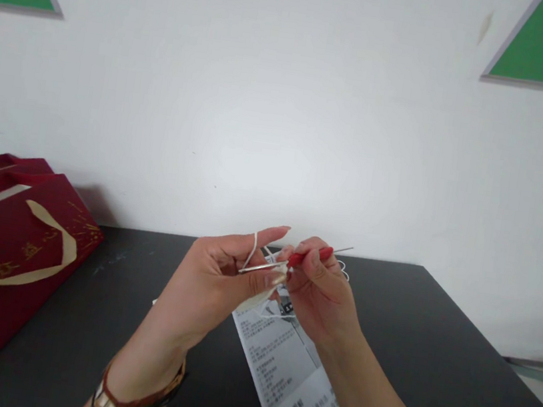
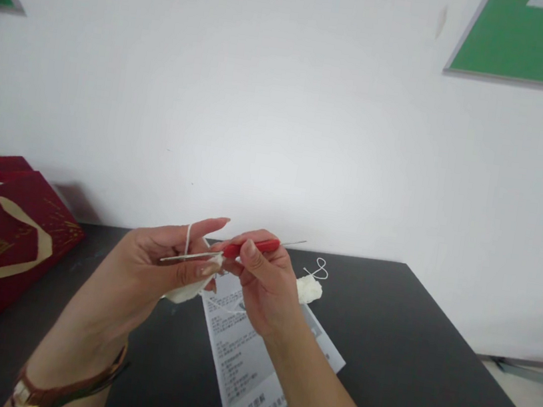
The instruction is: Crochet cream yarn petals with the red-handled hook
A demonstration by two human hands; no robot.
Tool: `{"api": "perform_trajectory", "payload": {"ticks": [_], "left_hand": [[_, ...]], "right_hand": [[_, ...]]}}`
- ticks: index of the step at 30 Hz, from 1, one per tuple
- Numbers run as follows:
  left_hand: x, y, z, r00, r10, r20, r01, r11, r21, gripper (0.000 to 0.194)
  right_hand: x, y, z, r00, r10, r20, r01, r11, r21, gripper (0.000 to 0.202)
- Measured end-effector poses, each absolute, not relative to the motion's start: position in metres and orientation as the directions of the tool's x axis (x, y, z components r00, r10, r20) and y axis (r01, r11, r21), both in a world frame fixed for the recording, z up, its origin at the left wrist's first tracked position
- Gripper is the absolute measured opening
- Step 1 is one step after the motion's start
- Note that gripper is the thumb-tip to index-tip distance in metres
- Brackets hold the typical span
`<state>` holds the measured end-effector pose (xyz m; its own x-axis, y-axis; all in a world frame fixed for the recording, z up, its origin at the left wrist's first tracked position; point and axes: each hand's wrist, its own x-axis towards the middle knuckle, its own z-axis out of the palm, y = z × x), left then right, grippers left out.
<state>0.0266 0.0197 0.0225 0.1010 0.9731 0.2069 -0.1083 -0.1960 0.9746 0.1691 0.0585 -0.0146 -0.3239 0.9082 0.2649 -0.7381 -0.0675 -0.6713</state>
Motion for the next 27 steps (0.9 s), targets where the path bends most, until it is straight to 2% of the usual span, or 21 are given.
{"api": "perform_trajectory", "payload": {"ticks": [3, 8, 13, 18, 27], "left_hand": [[0.029, 0.021, 0.021, 0.082, 0.979, 0.184, -0.136, -0.172, 0.976, 0.008], [0.034, 0.02, 0.018, 0.051, 0.993, 0.104, -0.255, -0.088, 0.963, 0.039], [0.034, 0.016, 0.018, 0.029, 0.993, 0.111, -0.204, -0.103, 0.974, 0.04], [0.035, 0.012, 0.02, 0.006, 0.994, 0.107, -0.264, -0.102, 0.959, 0.044], [0.032, 0.007, 0.022, -0.001, 0.997, 0.082, -0.251, -0.079, 0.965, 0.048]], "right_hand": [[0.169, 0.058, -0.014, -0.327, 0.913, 0.244, -0.744, -0.089, -0.662, 0.016], [0.168, 0.057, -0.014, -0.315, 0.922, 0.224, -0.763, -0.106, -0.637, 0.016], [0.168, 0.052, -0.011, -0.31, 0.927, 0.21, -0.775, -0.118, -0.621, 0.016], [0.167, 0.045, -0.008, -0.289, 0.944, 0.16, -0.782, -0.137, -0.608, 0.013], [0.17, 0.038, 0.001, -0.276, 0.955, 0.113, -0.776, -0.152, -0.612, 0.017]]}}
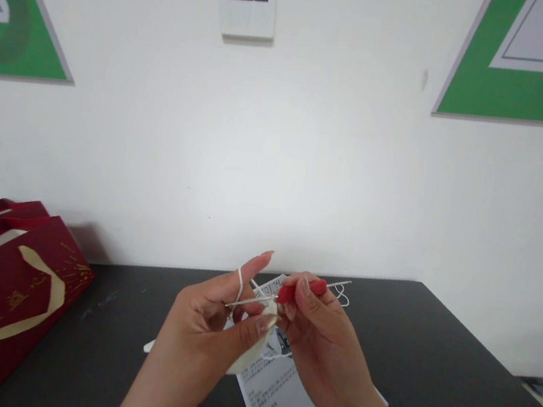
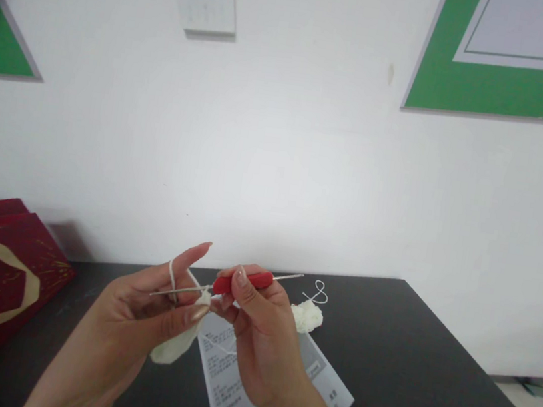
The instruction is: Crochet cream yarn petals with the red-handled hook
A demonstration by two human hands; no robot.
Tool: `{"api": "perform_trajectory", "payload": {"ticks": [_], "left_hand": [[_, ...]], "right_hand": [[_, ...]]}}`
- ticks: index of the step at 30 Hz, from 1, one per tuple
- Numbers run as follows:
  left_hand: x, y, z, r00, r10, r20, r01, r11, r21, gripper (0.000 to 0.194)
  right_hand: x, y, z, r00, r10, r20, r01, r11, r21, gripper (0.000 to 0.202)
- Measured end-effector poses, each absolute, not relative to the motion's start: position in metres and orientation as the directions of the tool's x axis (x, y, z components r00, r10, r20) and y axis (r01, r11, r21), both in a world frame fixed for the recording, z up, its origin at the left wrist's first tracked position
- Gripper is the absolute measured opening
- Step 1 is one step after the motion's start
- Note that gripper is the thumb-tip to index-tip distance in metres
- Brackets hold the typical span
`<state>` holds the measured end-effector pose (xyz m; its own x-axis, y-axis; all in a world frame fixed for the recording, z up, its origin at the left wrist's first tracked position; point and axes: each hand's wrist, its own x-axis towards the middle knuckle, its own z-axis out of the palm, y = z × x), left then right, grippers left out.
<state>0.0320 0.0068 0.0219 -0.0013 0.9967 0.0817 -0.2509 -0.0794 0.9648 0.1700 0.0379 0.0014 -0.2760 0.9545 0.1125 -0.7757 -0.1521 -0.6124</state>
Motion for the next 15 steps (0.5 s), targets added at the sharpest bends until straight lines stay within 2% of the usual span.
{"api": "perform_trajectory", "payload": {"ticks": [7, 9, 12, 15], "left_hand": [[0.0272, 0.0063, 0.0246, 0.016, 0.995, 0.099, -0.226, -0.093, 0.97, 0.052], [0.0258, 0.0058, 0.0248, 0.013, 0.994, 0.107, -0.2, -0.102, 0.974, 0.044], [0.0255, 0.0039, 0.0256, 0.031, 0.991, 0.128, -0.154, -0.122, 0.981, 0.021], [0.0277, 0.0007, 0.0278, 0.025, 0.994, 0.11, -0.175, -0.104, 0.979, 0.028]], "right_hand": [[0.1737, 0.0386, 0.0044, -0.286, 0.953, 0.101, -0.756, -0.159, -0.635, 0.019], [0.1747, 0.0402, 0.0046, -0.292, 0.95, 0.106, -0.749, -0.159, -0.643, 0.019], [0.1764, 0.0425, 0.0048, -0.3, 0.947, 0.114, -0.742, -0.157, -0.652, 0.019], [0.1789, 0.0446, 0.0053, -0.303, 0.945, 0.12, -0.743, -0.156, -0.651, 0.018]]}}
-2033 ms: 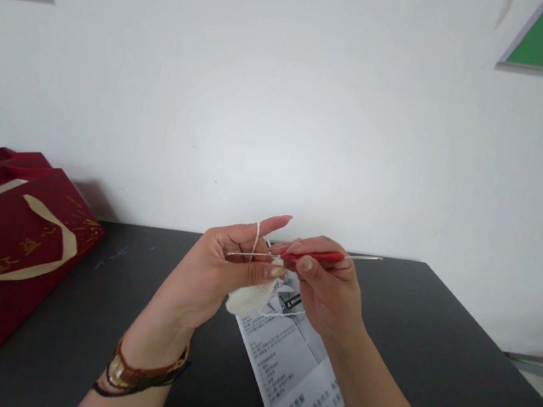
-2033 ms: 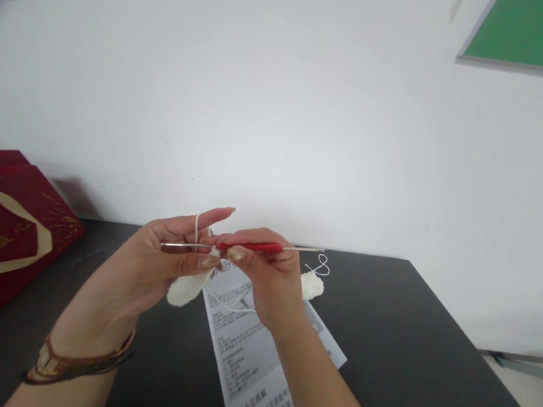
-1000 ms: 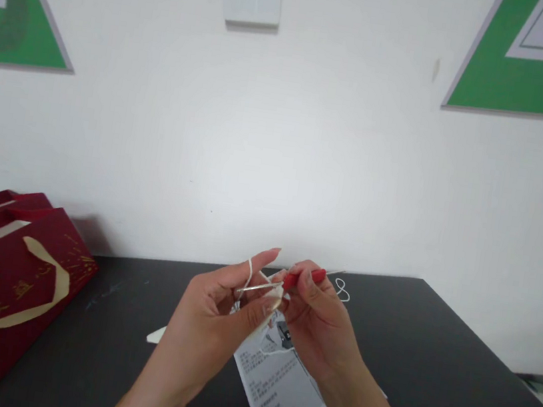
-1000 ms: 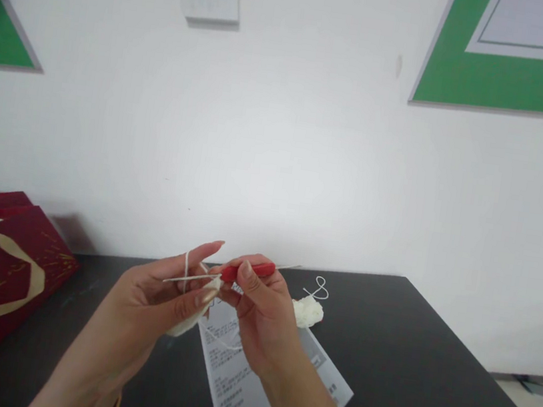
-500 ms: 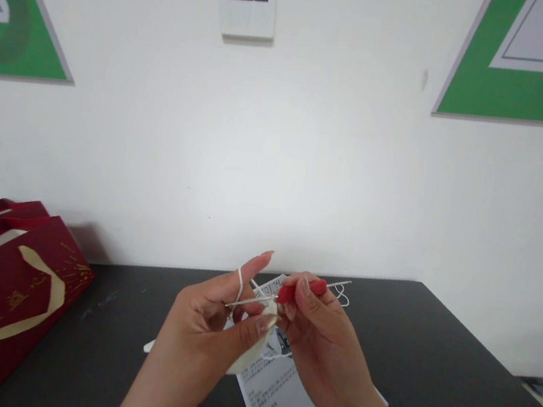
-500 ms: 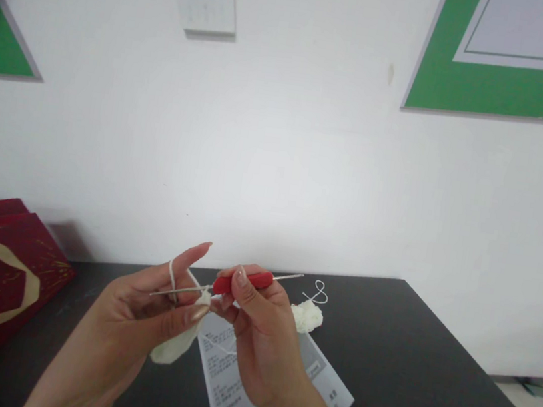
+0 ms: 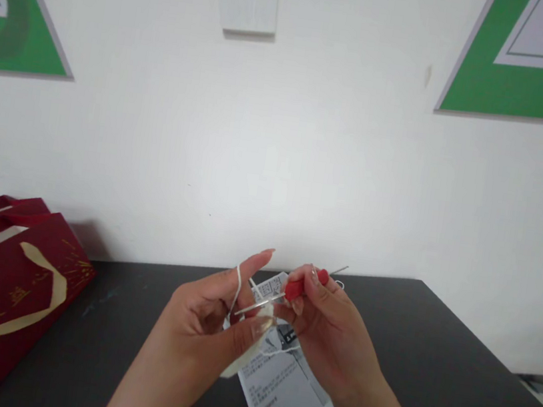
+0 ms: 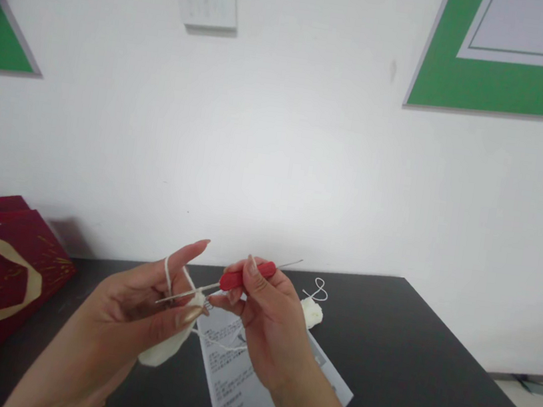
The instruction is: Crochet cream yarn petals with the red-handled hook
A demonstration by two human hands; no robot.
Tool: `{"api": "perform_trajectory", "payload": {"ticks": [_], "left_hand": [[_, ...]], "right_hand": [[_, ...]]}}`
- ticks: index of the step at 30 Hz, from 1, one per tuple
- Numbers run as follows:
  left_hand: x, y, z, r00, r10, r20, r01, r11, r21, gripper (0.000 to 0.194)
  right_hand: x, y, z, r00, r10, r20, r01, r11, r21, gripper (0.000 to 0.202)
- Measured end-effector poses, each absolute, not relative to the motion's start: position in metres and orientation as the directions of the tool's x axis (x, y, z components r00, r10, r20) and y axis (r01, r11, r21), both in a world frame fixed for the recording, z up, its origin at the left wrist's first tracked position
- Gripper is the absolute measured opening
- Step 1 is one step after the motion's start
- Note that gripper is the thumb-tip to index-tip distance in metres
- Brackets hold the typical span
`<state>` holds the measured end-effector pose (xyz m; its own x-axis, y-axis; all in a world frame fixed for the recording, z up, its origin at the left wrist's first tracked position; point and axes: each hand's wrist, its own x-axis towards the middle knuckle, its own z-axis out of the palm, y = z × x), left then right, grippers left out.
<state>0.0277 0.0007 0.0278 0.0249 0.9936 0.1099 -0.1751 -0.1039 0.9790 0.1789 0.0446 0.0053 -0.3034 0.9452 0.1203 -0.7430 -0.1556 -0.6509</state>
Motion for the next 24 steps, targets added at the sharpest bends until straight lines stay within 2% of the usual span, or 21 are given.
{"api": "perform_trajectory", "payload": {"ticks": [5, 8, 9, 13, 18, 24], "left_hand": [[0.03, -0.003, 0.029, 0.043, 0.987, 0.154, -0.136, -0.146, 0.98, 0.014], [0.028, -0.002, 0.026, 0.096, 0.982, 0.163, -0.128, -0.15, 0.98, 0.032], [0.028, -0.002, 0.026, 0.113, 0.98, 0.162, -0.117, -0.149, 0.982, 0.032], [0.029, -0.003, 0.026, 0.1, 0.98, 0.174, -0.051, -0.169, 0.984, 0.035], [0.037, -0.01, 0.03, -0.009, 0.982, 0.189, 0.008, -0.188, 0.982, 0.044], [0.04, -0.013, 0.029, -0.03, 0.968, 0.248, 0.063, -0.246, 0.967, 0.036]], "right_hand": [[0.183, 0.048, 0.005, -0.352, 0.923, 0.158, -0.711, -0.154, -0.686, 0.021], [0.187, 0.05, 0.004, -0.357, 0.913, 0.199, -0.682, -0.109, -0.723, 0.021], [0.19, 0.051, 0.004, -0.352, 0.911, 0.213, -0.672, -0.087, -0.735, 0.021], [0.201, 0.055, 0.004, -0.294, 0.898, 0.328, -0.627, 0.077, -0.775, 0.02], [0.213, 0.056, 0.007, -0.278, 0.811, 0.515, -0.567, 0.294, -0.769, 0.012], [0.221, 0.054, 0.011, -0.25, 0.769, 0.588, -0.526, 0.402, -0.749, 0.008]]}}
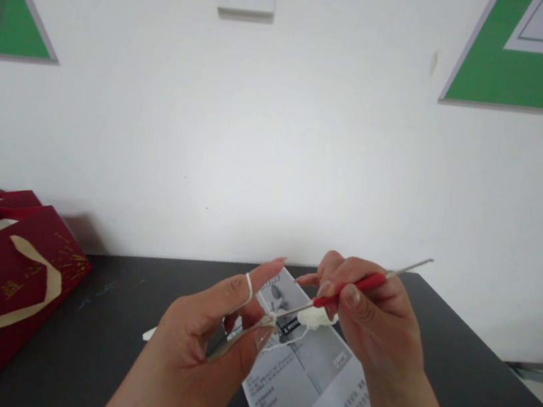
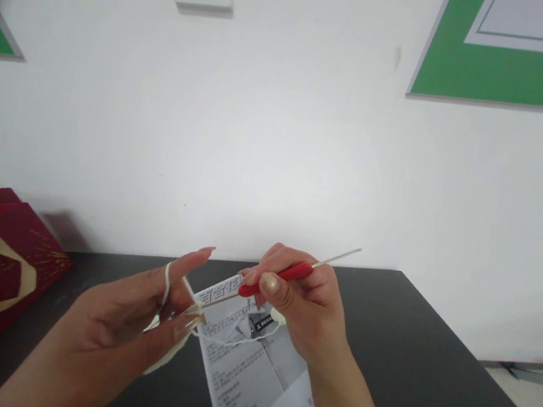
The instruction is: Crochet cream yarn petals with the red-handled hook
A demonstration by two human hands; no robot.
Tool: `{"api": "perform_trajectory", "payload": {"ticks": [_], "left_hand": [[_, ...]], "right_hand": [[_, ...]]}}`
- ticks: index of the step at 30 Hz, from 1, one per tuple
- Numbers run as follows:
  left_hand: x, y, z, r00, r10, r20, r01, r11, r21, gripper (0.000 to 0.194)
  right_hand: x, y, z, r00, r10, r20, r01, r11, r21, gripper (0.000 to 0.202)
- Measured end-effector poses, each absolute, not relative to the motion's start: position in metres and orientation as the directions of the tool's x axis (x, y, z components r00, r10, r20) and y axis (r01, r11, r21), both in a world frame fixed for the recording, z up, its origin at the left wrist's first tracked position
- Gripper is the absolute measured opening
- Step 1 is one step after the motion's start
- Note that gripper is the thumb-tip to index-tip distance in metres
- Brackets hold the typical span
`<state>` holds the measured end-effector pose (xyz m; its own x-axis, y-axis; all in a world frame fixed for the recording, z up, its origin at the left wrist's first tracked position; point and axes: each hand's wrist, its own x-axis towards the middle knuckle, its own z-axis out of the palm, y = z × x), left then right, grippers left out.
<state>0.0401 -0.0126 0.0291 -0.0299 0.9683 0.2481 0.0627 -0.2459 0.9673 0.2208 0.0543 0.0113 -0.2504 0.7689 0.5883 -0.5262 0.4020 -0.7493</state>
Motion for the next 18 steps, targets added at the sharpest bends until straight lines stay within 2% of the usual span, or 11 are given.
{"api": "perform_trajectory", "payload": {"ticks": [6, 11, 14, 18], "left_hand": [[0.038, -0.013, 0.029, -0.062, 0.975, 0.215, 0.117, -0.207, 0.971, 0.044], [0.038, -0.012, 0.028, -0.08, 0.964, 0.256, 0.218, -0.233, 0.948, 0.008], [0.039, -0.013, 0.028, -0.084, 0.963, 0.255, 0.215, -0.232, 0.949, 0.017], [0.039, -0.011, 0.026, -0.093, 0.953, 0.289, 0.206, -0.265, 0.942, 0.015]], "right_hand": [[0.226, 0.055, 0.012, -0.21, 0.733, 0.647, -0.458, 0.511, -0.727, 0.008], [0.227, 0.049, 0.014, -0.184, 0.661, 0.728, -0.376, 0.636, -0.673, 0.009], [0.229, 0.043, 0.017, -0.191, 0.631, 0.752, -0.301, 0.692, -0.657, 0.008], [0.231, 0.032, 0.02, -0.192, 0.576, 0.794, -0.188, 0.773, -0.606, 0.008]]}}
